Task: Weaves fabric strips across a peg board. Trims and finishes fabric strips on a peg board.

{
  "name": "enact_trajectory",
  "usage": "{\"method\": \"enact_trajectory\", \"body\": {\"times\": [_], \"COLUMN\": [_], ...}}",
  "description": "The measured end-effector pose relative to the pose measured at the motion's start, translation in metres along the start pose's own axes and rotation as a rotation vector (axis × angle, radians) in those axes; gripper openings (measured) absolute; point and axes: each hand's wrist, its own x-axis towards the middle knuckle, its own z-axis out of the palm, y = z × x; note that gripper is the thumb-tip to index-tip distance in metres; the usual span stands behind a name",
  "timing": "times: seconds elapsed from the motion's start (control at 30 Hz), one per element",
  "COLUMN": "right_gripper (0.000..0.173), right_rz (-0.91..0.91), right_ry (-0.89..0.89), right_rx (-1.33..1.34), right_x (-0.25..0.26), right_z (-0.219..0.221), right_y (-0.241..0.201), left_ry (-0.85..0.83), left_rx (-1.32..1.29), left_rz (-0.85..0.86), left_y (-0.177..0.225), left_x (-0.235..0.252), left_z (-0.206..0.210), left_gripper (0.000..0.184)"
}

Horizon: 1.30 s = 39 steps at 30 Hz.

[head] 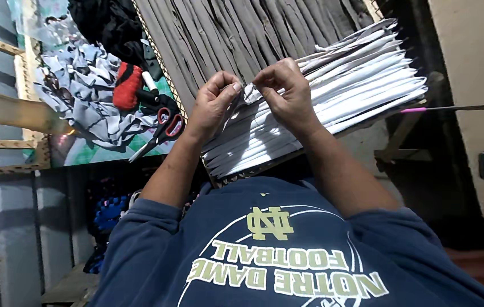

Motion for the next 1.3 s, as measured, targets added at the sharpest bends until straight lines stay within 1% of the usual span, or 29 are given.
{"method": "enact_trajectory", "body": {"times": [0.83, 1.0, 1.07, 1.17, 1.3], "right_gripper": [0.015, 0.016, 0.015, 0.013, 0.013], "right_rz": [0.004, 0.041, 0.074, 0.122, 0.125], "right_ry": [-0.007, -0.028, -0.043, -0.057, -0.063], "right_rx": [0.018, 0.125, 0.232, 0.383, 0.408], "right_x": [-0.0023, -0.0025, -0.0021, -0.0025, -0.0031], "right_z": [0.0070, 0.0064, 0.0069, 0.0081, 0.0089], "right_y": [-0.0050, -0.0055, -0.0050, -0.0046, -0.0047], "left_ry": [-0.005, 0.002, -0.008, -0.003, -0.008], "left_rx": [0.001, -0.002, -0.029, -0.142, -0.277], "left_rz": [-0.016, -0.030, -0.064, -0.178, -0.281], "left_y": [0.0005, 0.0017, 0.0029, 0.0048, 0.0070], "left_x": [-0.0002, 0.0000, 0.0002, -0.0008, -0.0008], "left_z": [0.0021, 0.0033, 0.0027, 0.0025, 0.0025], "left_gripper": [0.009, 0.010, 0.011, 0.016, 0.021]}}
